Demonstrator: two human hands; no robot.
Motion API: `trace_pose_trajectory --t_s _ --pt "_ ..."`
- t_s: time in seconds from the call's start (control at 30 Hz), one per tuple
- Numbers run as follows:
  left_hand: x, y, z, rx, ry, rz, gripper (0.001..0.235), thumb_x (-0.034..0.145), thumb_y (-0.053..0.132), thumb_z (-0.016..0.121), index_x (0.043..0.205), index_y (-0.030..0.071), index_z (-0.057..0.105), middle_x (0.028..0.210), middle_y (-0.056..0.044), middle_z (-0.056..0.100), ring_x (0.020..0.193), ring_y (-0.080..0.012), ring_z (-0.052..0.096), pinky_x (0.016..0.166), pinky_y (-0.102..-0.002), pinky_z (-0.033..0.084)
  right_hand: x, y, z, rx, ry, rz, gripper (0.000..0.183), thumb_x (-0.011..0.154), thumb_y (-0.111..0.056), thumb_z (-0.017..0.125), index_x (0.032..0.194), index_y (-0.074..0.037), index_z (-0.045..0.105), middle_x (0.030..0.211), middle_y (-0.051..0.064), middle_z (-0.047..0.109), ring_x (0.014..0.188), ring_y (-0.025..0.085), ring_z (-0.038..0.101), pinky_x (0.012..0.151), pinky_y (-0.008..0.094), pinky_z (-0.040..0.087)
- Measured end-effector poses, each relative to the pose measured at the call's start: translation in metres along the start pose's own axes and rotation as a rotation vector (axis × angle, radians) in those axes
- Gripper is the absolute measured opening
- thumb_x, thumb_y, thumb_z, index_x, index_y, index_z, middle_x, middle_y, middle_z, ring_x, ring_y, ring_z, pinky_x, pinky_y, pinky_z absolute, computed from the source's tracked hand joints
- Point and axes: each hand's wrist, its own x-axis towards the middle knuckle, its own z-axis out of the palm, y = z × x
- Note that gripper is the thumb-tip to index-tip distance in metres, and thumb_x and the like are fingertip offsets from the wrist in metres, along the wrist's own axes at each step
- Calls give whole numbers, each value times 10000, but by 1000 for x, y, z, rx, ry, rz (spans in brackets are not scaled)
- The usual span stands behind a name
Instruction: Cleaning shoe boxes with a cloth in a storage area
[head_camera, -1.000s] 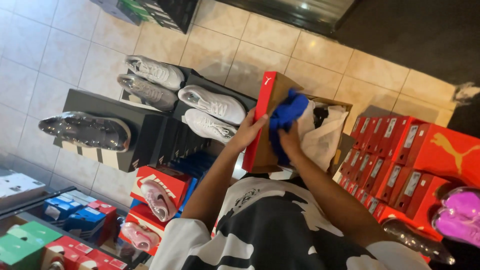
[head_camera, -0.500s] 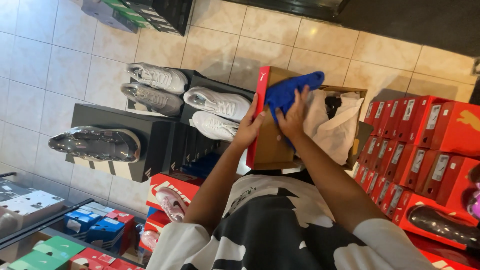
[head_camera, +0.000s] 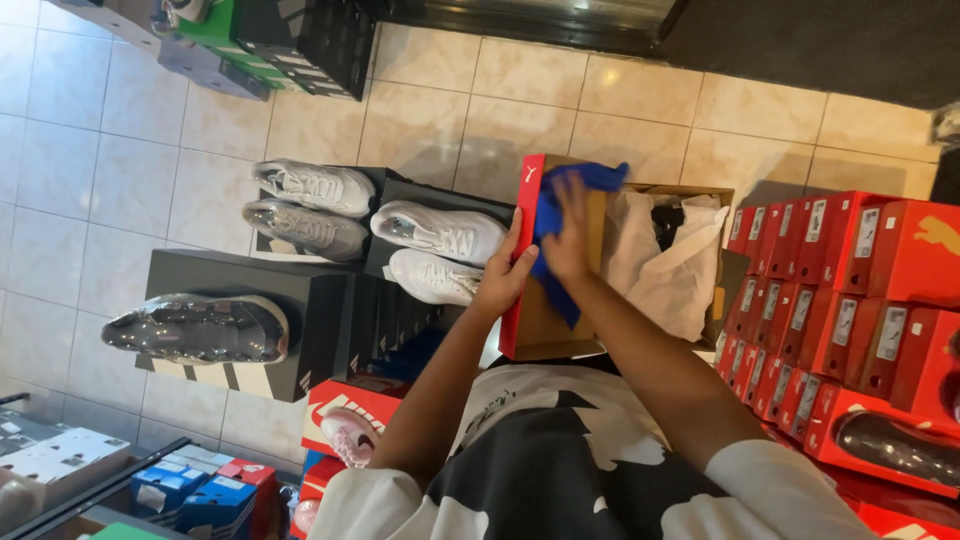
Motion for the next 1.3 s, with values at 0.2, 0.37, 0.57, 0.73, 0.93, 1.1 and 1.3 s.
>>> trace_pose_trajectory --t_s 0.2,0.37,0.57,0.73,0.93,1.1,1.3 --pt "-16 -7 -5 -62 -32 54 633 1063 324 552 1635 285 284 1488 -214 533 1368 -323 505 1136 -492 408 -13 -18 -29 -69 -105 -143 591 921 -323 728 1431 -65 579 1581 217 403 1445 401 411 1211 503 315" --pt "-5 9 2 9 -24 54 613 1065 306 537 1627 266 298 1416 -302 565 1348 -394 520 1116 -516 429 -30 -45 -29 -12 -108 -93 601 851 -68 645 1443 -63 543 1630 258 278 1475 483 310 1200 567 276" --pt "-8 -7 10 17 -31 53 634 1059 342 529 1632 232 282 1555 -232 448 1406 -387 456 1157 -512 377 -89 12 -66 -343 -329 -29 888 691 -21 677 1539 -97 427 1610 254 308 1430 528 330 1183 606 265" --pt "-8 -5 21 53 -13 56 602 1071 295 535 1627 237 311 1548 -223 460 1391 -375 480 1160 -506 385 -43 -3 -37 340 79 42 829 897 -1 588 1618 27 178 1677 242 185 1490 437 336 1256 541 150" --pt "-19 21 18 80 1 -8 617 1066 356 494 1628 246 264 1526 -253 469 1378 -447 463 1145 -554 389 -84 -70 -68 111 -293 123 649 976 -144 482 1594 -69 301 1672 230 185 1495 457 260 1268 499 271" --pt "-26 21 21 138 -14 -33 630 1048 326 530 1622 299 273 1506 -238 500 1366 -427 485 1128 -530 422 -53 52 -52 246 142 147 818 858 30 568 1609 -4 248 1569 197 428 1454 296 434 1237 408 285" --pt "-25 17 25 111 22 -22 632 1055 360 506 1627 240 267 1510 -261 484 1364 -460 477 1131 -552 409 -89 -51 -45 270 -265 222 1124 720 -313 821 1641 -105 211 1648 143 322 1493 310 359 1266 431 196"
